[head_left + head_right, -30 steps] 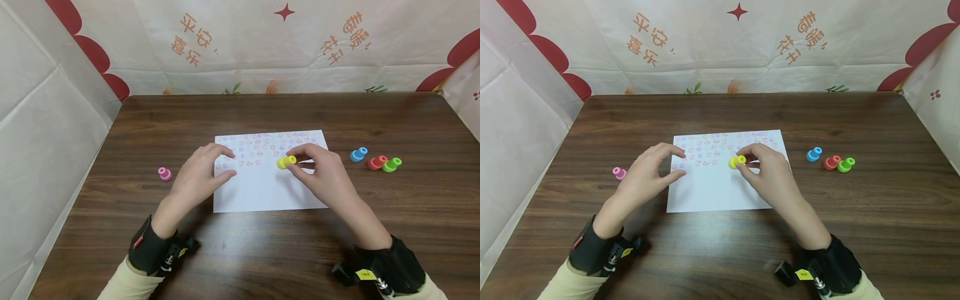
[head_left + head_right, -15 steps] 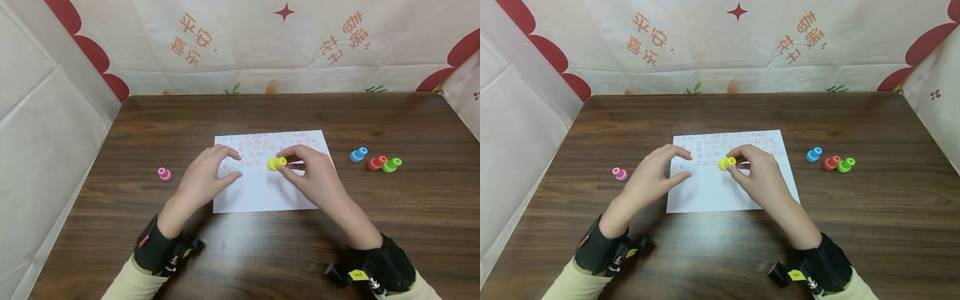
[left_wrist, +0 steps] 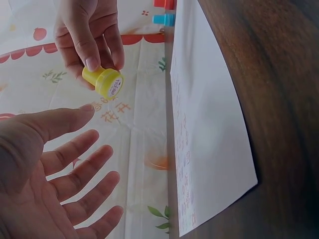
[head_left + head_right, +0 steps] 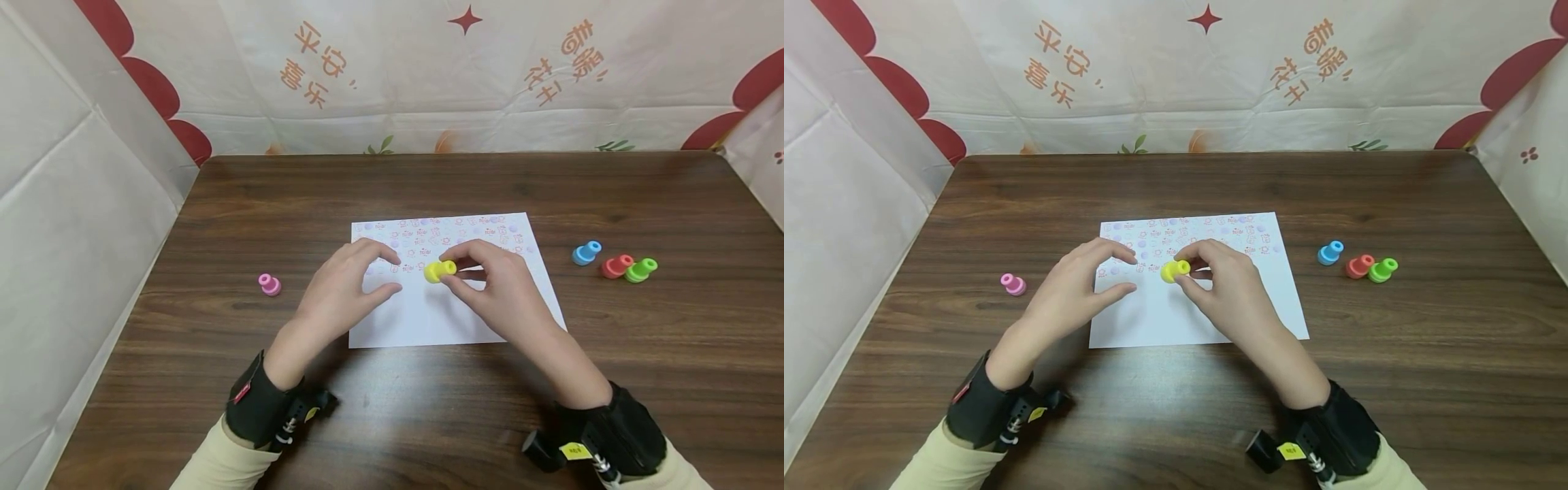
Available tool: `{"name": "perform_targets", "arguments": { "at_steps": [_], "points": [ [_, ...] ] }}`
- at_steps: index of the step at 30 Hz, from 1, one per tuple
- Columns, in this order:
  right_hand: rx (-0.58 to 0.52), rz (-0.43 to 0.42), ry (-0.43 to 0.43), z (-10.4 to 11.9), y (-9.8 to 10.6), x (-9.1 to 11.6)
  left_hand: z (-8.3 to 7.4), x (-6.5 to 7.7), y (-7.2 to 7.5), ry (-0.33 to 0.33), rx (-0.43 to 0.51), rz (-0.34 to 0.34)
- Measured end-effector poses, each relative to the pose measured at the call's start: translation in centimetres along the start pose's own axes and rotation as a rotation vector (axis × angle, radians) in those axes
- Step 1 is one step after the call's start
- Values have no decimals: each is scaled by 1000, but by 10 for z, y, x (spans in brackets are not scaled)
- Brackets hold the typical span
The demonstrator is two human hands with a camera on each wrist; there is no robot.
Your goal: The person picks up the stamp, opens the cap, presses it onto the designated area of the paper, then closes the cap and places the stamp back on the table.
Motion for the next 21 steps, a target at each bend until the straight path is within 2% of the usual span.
{"name": "perform_targets", "arguments": {
  "at_steps": [21],
  "points": [
    [-79, 22, 57, 11, -10, 2, -4, -2, -13, -21, 4, 37]
  ]
}}
Point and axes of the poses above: each hand's wrist, its own x-axis away from the middle knuckle, its own y-axis out of the back of the hand, z = x × y, the point moved 6 cm from there along -x, towards the middle knuckle, and after that the axes turned 6 degrees about x, right-handed, at the moved point
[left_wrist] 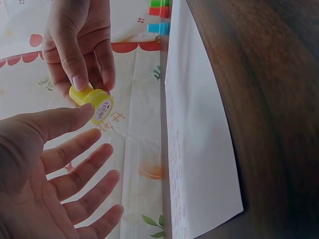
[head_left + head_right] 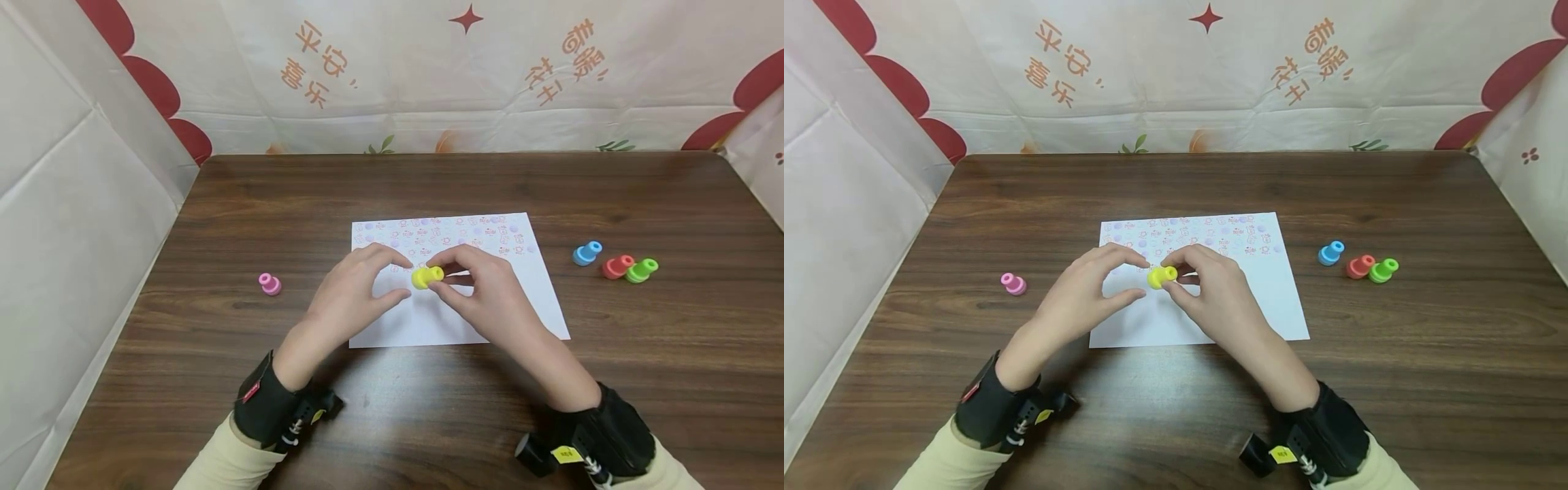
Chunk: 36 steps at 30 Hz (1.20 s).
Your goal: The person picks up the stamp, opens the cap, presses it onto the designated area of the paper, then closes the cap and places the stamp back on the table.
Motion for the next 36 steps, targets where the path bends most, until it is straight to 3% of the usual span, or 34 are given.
{"name": "perform_targets", "arguments": {
  "at_steps": [21, 36],
  "points": [
    [-58, 12, 5, 5, -5, 1, 0, 0, -4, -14, 15, -7],
    [-41, 28, -45, 0, -5, 1, -1, 0, -1, -17, 22, -8]
  ]
}}
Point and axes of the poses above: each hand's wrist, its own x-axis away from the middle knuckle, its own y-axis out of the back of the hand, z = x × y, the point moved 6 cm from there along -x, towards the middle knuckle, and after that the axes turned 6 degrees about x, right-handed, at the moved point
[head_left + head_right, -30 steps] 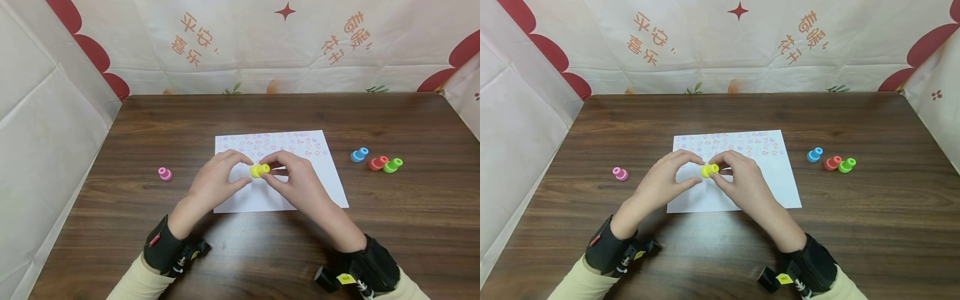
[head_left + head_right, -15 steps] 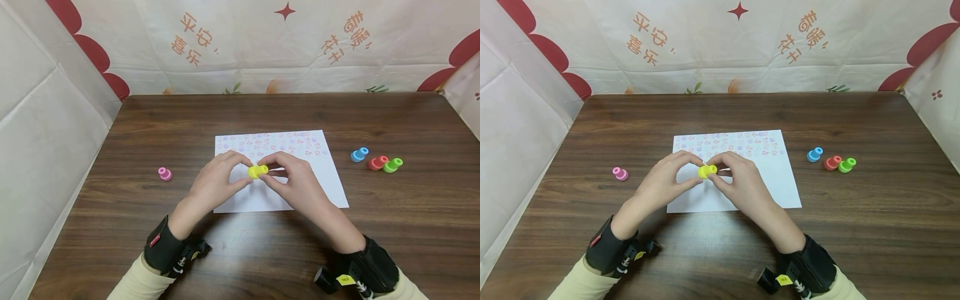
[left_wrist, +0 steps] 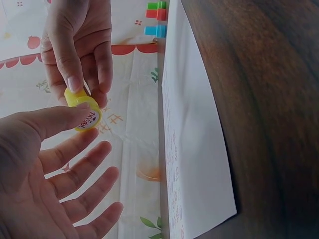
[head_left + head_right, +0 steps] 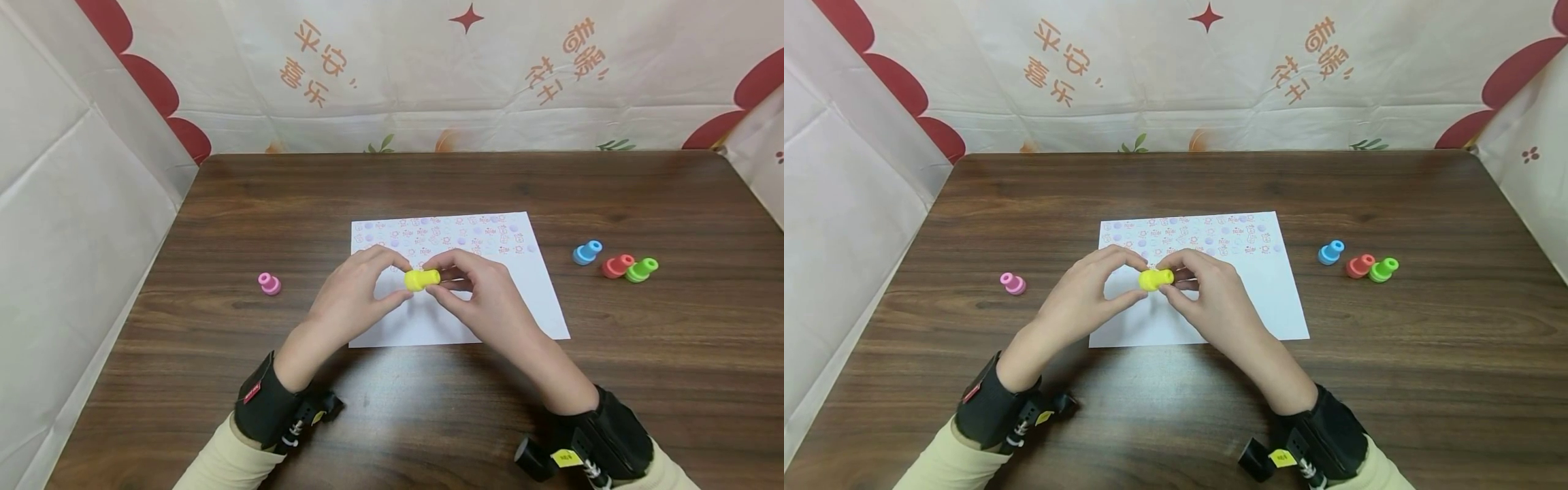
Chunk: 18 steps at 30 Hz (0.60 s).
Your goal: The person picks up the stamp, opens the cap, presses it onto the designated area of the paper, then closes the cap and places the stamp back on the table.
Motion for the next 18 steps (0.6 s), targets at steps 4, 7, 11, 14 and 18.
{"name": "perform_targets", "arguments": {
  "at_steps": [4, 7, 11, 14, 18],
  "points": [
    [12, 8, -13, -1, 0, 0, 0, 0, 1, 4, -6, -1],
    [12, 10, -16, -1, 0, 0, 0, 0, 0, 10, -10, -1],
    [12, 7, -23, -2, 0, 0, -1, 1, 0, 16, -9, 0],
    [8, 2, -30, -3, 0, 1, -1, 1, 0, 15, -4, 2],
    [2, -5, -32, -4, 0, 1, -2, 1, 0, 10, 6, 3]
  ]
}}
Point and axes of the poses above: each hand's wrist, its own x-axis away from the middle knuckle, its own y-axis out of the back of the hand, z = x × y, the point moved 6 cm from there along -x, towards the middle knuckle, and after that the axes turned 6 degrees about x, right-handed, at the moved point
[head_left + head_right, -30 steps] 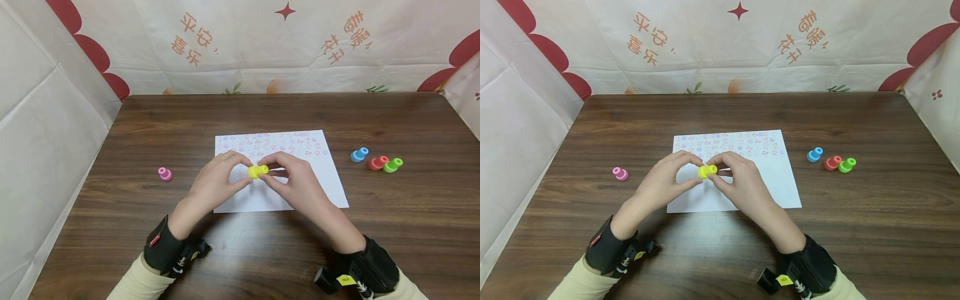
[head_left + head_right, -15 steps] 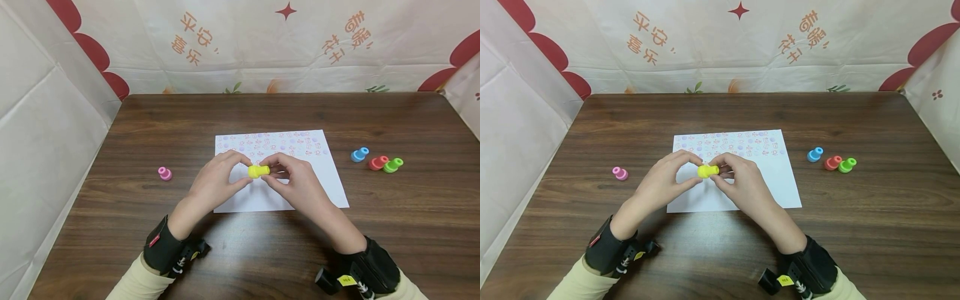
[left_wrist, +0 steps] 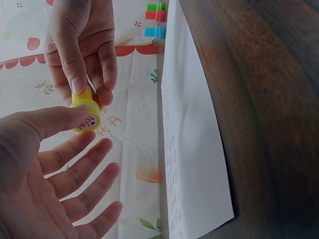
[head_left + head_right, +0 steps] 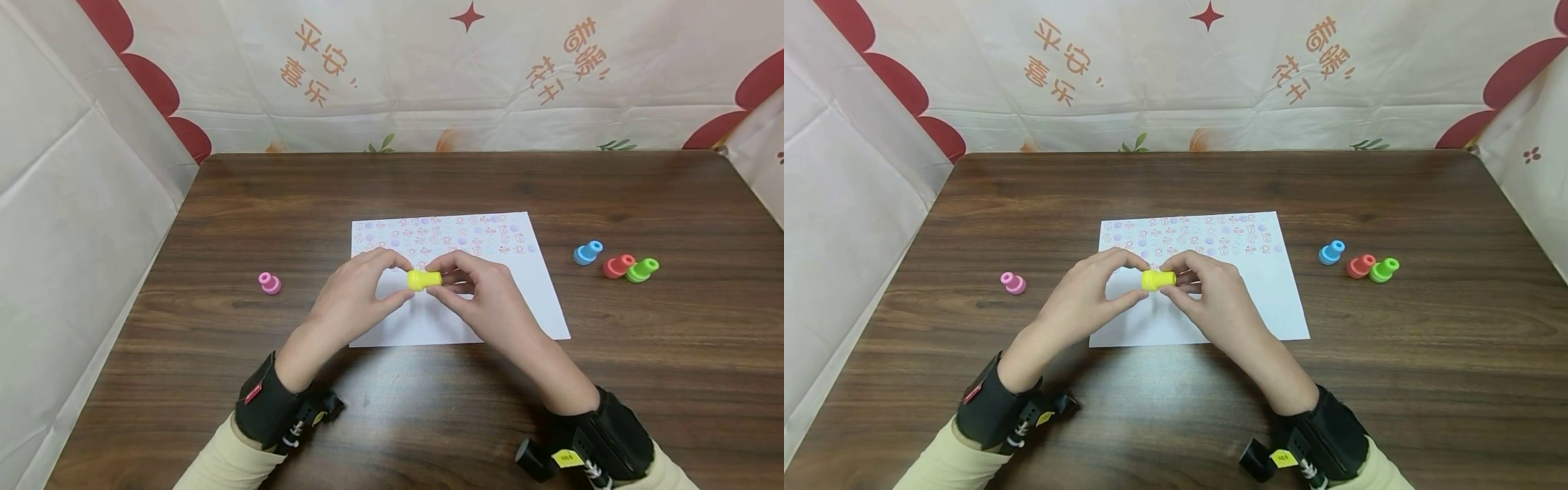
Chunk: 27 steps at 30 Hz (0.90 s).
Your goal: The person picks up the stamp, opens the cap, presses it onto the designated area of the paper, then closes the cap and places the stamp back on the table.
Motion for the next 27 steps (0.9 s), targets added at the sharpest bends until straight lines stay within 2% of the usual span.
{"name": "perform_targets", "arguments": {
  "at_steps": [16, 27],
  "points": [
    [-49, -4, 4, -1, -5, 3, -1, 2, -3, -42, 56, -31],
    [-44, -4, -9, -4, -7, 3, -3, 2, -2, -63, 59, -51]
  ]
}}
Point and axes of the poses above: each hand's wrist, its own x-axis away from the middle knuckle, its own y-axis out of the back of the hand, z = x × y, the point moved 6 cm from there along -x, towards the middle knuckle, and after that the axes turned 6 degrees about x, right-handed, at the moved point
